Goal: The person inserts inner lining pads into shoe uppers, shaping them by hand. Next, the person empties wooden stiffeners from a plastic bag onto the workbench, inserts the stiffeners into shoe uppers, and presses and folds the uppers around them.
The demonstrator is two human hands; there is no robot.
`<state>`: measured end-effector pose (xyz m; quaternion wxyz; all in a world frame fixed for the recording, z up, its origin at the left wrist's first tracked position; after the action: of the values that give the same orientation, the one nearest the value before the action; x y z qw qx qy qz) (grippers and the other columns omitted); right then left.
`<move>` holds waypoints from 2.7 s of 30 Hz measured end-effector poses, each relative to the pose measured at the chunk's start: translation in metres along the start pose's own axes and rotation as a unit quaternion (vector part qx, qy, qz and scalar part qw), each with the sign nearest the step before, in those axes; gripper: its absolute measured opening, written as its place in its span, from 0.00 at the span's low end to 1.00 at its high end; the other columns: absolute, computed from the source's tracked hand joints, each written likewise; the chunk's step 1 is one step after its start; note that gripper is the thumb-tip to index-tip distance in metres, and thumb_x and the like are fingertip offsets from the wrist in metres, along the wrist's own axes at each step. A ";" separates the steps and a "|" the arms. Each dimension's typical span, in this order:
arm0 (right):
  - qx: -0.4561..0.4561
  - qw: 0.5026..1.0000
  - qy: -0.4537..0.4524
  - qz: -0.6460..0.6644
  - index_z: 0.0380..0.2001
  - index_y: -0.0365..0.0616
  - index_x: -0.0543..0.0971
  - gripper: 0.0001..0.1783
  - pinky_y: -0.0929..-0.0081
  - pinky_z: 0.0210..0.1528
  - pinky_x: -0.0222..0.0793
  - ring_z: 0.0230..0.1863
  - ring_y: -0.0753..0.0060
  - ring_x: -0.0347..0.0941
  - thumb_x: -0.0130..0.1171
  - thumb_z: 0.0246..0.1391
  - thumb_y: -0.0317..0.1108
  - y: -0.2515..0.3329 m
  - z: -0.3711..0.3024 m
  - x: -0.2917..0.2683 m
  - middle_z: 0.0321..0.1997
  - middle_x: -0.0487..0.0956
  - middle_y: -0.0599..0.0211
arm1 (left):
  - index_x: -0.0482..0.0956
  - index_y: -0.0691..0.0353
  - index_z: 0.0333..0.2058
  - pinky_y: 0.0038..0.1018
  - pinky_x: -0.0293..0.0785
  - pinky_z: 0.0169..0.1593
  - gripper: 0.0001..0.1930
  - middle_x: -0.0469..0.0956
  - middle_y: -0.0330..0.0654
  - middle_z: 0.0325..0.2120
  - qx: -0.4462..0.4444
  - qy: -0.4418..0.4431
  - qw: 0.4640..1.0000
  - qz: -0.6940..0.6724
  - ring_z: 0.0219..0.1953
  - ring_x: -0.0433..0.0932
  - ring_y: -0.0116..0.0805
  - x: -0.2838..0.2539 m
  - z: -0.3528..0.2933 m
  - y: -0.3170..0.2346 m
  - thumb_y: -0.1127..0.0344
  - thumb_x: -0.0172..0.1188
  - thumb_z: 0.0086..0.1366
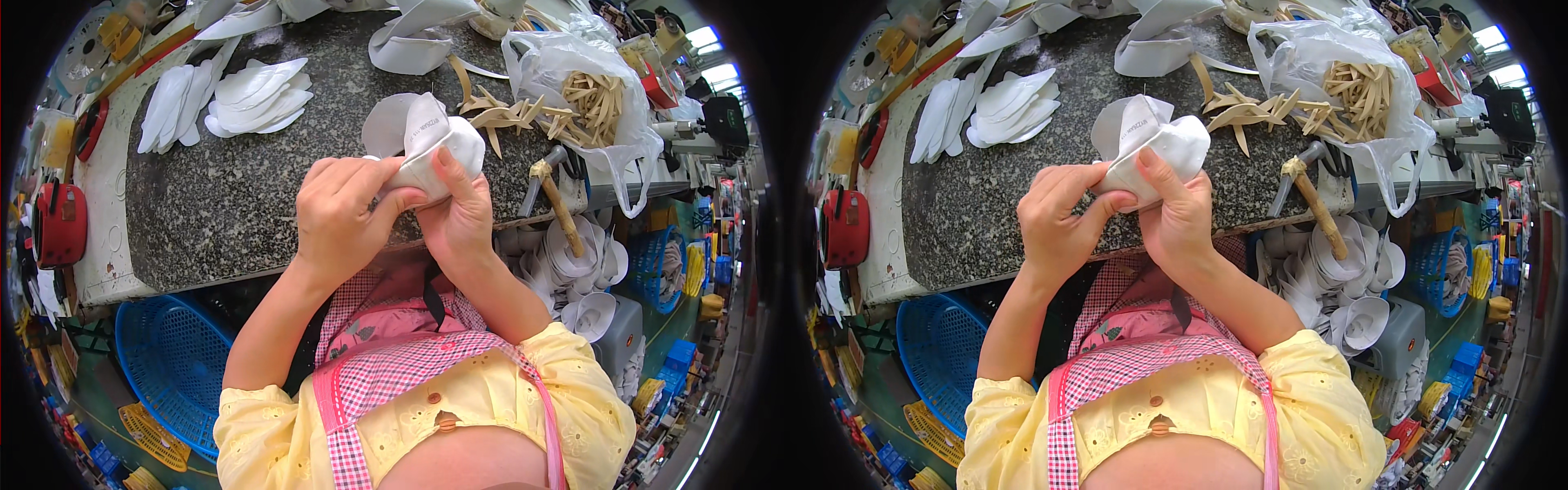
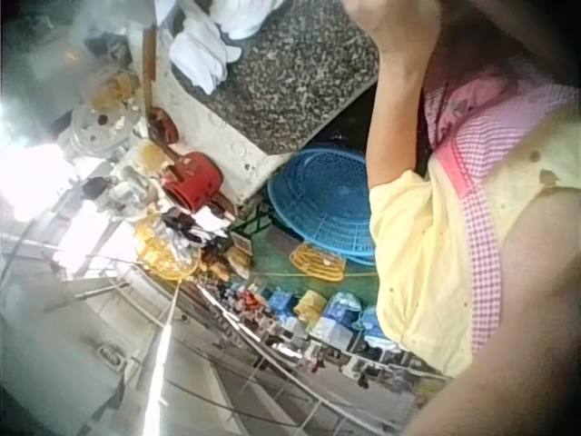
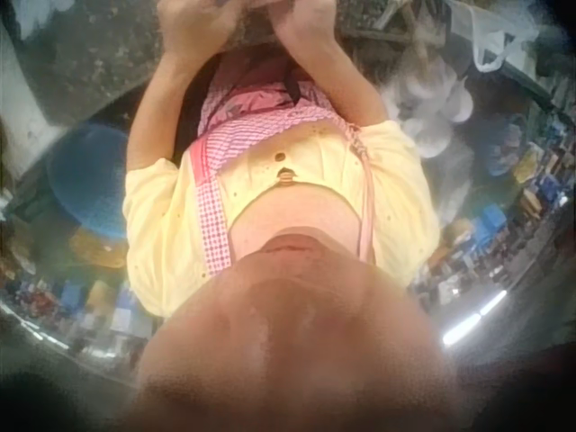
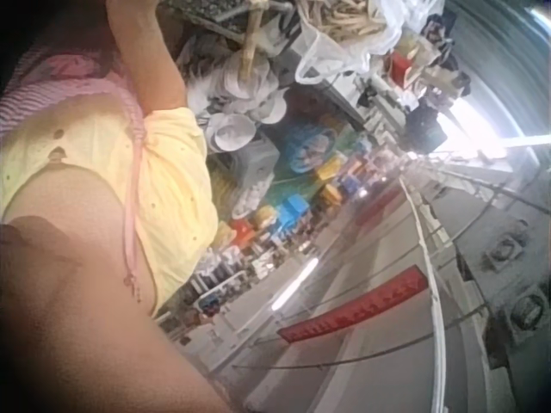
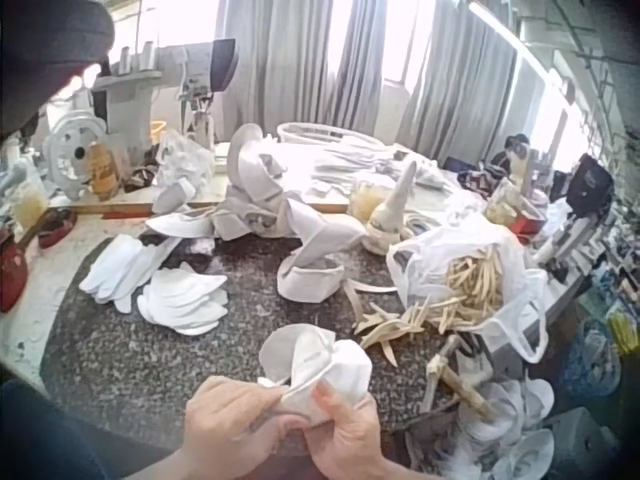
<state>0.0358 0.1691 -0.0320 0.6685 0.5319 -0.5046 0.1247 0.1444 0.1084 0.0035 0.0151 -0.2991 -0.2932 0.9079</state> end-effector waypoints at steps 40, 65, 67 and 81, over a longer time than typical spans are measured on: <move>-0.048 0.995 0.027 -0.088 0.40 0.34 0.70 0.16 0.77 0.39 0.71 0.36 0.73 0.74 0.59 0.47 0.27 0.003 0.000 0.004 0.37 0.75 0.64 | 0.78 0.65 0.33 0.22 0.72 0.33 0.17 0.78 0.45 0.27 -0.072 -0.052 0.992 -0.090 0.27 0.77 0.31 0.006 -0.010 0.003 0.71 0.69 0.41; 0.080 0.992 0.039 -0.086 0.41 0.37 0.70 0.21 0.73 0.44 0.68 0.38 0.73 0.72 0.62 0.40 0.27 0.017 0.011 -0.012 0.37 0.75 0.65 | 0.78 0.66 0.25 0.16 0.62 0.27 0.08 0.73 0.31 0.17 -0.262 0.278 0.820 -0.426 0.23 0.67 0.16 0.005 0.019 0.035 0.69 0.64 0.47; 0.055 0.993 0.037 -0.099 0.41 0.37 0.70 0.21 0.74 0.44 0.68 0.38 0.73 0.72 0.62 0.40 0.27 0.015 0.012 -0.009 0.37 0.75 0.65 | 0.78 0.66 0.28 0.18 0.65 0.29 0.10 0.75 0.35 0.20 -0.269 0.229 0.855 -0.381 0.24 0.70 0.19 0.003 0.013 0.035 0.69 0.65 0.46; -0.123 0.975 0.014 -0.187 0.36 0.36 0.74 0.15 0.78 0.36 0.70 0.31 0.76 0.74 0.62 0.41 0.23 0.003 0.007 -0.015 0.32 0.76 0.65 | 0.77 0.67 0.31 0.24 0.70 0.27 0.10 0.76 0.46 0.22 -0.202 0.089 0.947 -0.233 0.24 0.75 0.33 0.009 -0.004 0.023 0.71 0.62 0.49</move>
<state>0.0229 0.1705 -0.0425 0.7470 0.5290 -0.3983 -0.0582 0.1429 0.0934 -0.0158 0.1912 -0.2994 -0.5297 0.7702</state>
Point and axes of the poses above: each hand's wrist, its own z-axis towards the middle knuckle, its own x-axis out of the palm, y = z × x, the point moved 3 cm from there along z, towards the middle knuckle
